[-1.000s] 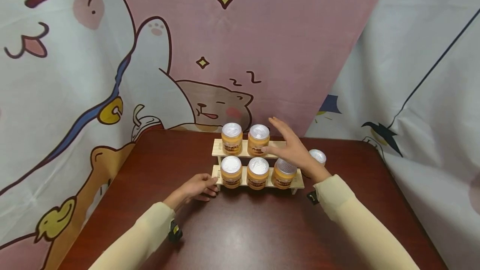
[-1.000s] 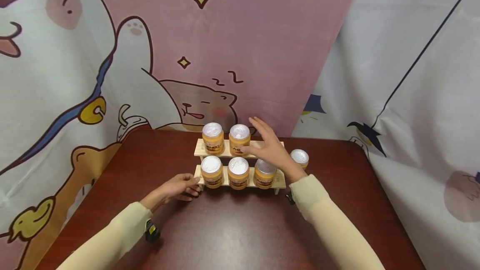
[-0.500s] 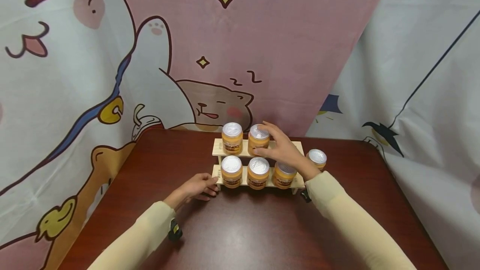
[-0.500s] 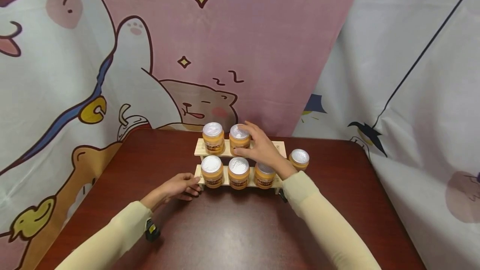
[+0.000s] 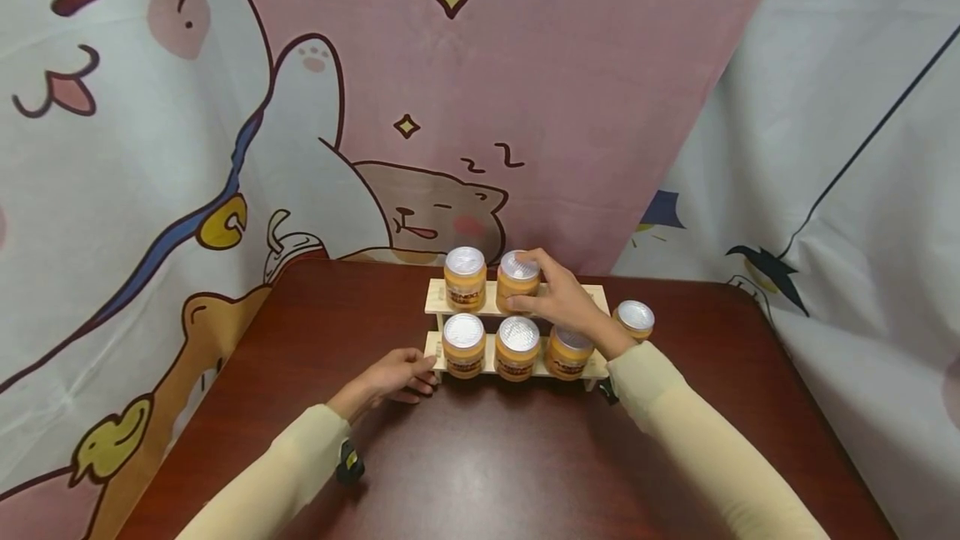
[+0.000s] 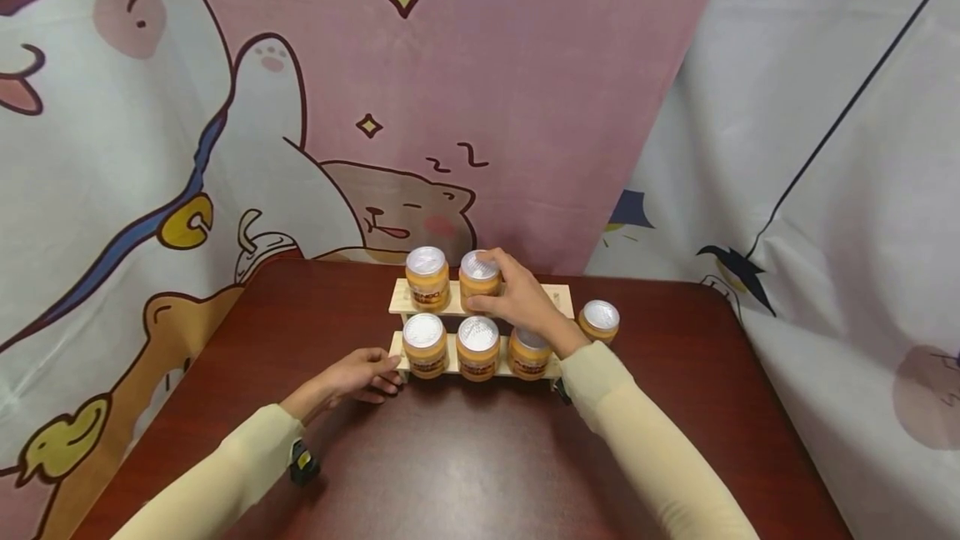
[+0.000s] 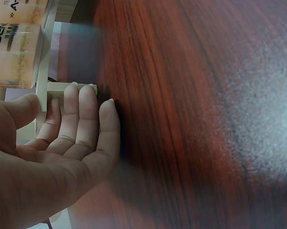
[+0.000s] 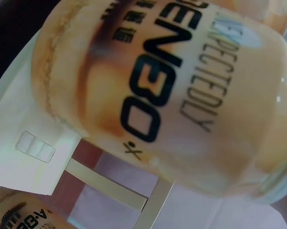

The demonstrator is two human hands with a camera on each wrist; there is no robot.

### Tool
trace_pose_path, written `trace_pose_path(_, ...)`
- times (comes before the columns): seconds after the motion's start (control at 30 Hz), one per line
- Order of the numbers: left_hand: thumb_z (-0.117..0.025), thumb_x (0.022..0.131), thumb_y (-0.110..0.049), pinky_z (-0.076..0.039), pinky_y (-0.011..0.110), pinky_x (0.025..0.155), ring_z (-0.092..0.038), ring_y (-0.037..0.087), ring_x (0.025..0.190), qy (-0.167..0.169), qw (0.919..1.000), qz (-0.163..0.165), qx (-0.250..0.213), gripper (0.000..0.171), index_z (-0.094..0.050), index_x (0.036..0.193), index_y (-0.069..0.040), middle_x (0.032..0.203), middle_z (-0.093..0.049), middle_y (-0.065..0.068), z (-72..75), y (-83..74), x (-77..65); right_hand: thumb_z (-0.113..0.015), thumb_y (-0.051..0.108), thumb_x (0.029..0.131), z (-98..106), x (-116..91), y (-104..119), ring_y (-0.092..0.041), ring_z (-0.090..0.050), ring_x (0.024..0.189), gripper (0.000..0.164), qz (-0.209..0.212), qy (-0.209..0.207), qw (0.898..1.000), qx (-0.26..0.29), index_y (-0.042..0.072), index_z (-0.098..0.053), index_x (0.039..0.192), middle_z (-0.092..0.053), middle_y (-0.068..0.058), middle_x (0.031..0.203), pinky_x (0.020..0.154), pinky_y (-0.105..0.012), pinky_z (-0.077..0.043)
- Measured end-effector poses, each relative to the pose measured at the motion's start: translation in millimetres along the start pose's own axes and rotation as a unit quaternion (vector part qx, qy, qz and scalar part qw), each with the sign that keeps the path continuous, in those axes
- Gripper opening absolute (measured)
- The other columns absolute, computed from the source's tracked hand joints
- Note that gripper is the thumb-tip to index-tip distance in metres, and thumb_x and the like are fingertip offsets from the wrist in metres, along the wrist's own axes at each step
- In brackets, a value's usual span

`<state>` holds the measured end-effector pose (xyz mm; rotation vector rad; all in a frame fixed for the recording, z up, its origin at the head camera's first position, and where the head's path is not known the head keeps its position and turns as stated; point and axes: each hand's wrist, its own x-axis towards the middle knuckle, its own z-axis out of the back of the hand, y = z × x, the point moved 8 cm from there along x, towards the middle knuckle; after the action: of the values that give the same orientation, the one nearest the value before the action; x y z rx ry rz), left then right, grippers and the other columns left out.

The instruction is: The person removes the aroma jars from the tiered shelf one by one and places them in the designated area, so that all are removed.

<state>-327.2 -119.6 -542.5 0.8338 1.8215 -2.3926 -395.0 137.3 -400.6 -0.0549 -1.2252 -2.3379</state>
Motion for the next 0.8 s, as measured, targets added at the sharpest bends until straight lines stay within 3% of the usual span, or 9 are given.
trace_pose_path(0.4, -0.053, 0.105, -0.032, -0.057, 0.039, 0.071, -0.069, 0.017, 0.081, -0.003, 1.0000, -0.001, 0.000, 0.029, -0.055, 0.103, -0.003, 0.102, -0.073, 0.016, -0.2, 3.3, 0.8, -0.083, 0.024, 0.083, -2.2, -2.1, 2.5, -0.029, -0.063, 0.117, 0.062, -0.017, -0.020, 1.000, 0.003, 0.019, -0.050, 0.135, -0.060, -0.008, 0.134, 0.099, -0.051, -0.049)
trace_pose_path(0.8, -0.054, 0.104, -0.031, -0.058, 0.040, 0.072, -0.069, 0.017, 0.081, -0.014, 0.9999, 0.002, 0.007, 0.029, -0.056, 0.102, -0.002, 0.100, -0.073, 0.016, 0.8, 2.4, 0.1, -0.082, 0.018, 0.084, -4.6, 0.6, 0.4, -0.031, -0.062, 0.117, 0.059, -0.013, -0.031, 0.999, 0.018, 0.016, -0.049, 0.133, -0.059, -0.012, 0.133, 0.097, -0.051, -0.050)
